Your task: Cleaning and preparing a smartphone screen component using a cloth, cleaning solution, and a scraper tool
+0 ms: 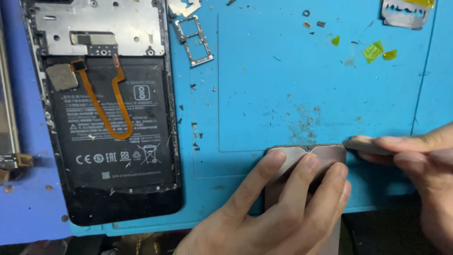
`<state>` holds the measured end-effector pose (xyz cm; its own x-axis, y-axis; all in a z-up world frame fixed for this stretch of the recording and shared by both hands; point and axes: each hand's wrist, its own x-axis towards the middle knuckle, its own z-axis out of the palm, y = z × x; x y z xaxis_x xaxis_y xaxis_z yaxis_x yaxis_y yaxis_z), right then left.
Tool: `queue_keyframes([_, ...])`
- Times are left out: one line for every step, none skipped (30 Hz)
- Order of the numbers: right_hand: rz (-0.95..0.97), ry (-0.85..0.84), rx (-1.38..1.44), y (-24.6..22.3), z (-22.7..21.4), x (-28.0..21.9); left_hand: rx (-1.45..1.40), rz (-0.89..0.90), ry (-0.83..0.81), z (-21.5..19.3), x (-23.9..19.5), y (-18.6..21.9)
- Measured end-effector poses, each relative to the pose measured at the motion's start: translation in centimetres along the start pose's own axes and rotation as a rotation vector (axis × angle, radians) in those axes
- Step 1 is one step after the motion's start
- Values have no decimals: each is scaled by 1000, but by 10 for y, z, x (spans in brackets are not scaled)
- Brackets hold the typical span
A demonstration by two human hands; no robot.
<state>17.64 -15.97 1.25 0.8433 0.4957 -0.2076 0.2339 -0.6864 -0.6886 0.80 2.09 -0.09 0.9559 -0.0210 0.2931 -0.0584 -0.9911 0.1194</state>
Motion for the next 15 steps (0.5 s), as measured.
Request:
queue_keyframes([10,-16,28,-4,1,1,-4,16,-14,-1,1,0])
queue_keyframes([20,-32,56,-9,1,2,-7,31,-27,-1,2,-1])
queue_keyframes([22,-30,54,-6,-2,3,-11,32,-26,0,3,0])
queue_keyframes([20,-24,4,-5,-5,3,-6,36,-23,0,3,0])
queue_keyframes([11,-22,-41,-3,-7,5,8,35,-22,-1,2,-2])
queue_keyframes([5,-25,-37,-5,-4,7,14,31,-23,-2,2,-2])
queue_keyframes([-10,-33,-19,-4,-3,8,-13,28,-23,-1,1,-1])
queue_keyframes([-26,-42,0,-3,-1,8,-40,24,-23,0,1,1])
queue_keyframes([-20,-39,-5,-4,-2,7,-47,28,-22,0,2,1])
queue_keyframes([-17,-25,21,-7,-2,5,-38,36,-14,0,2,1])
queue_keyframes([-22,-15,50,-10,-1,6,-22,38,-7,0,2,-1])
queue_keyframes([-24,-17,49,-4,-5,6,-21,35,-6,0,1,0])
queue_keyframes([16,-57,52,3,-7,6,-25,23,-8,0,0,1])
queue_keyframes([57,-97,55,10,-10,7,-29,10,-11,1,0,2])
queue_keyframes([62,-92,53,-1,-7,6,-34,15,-11,0,-1,3])
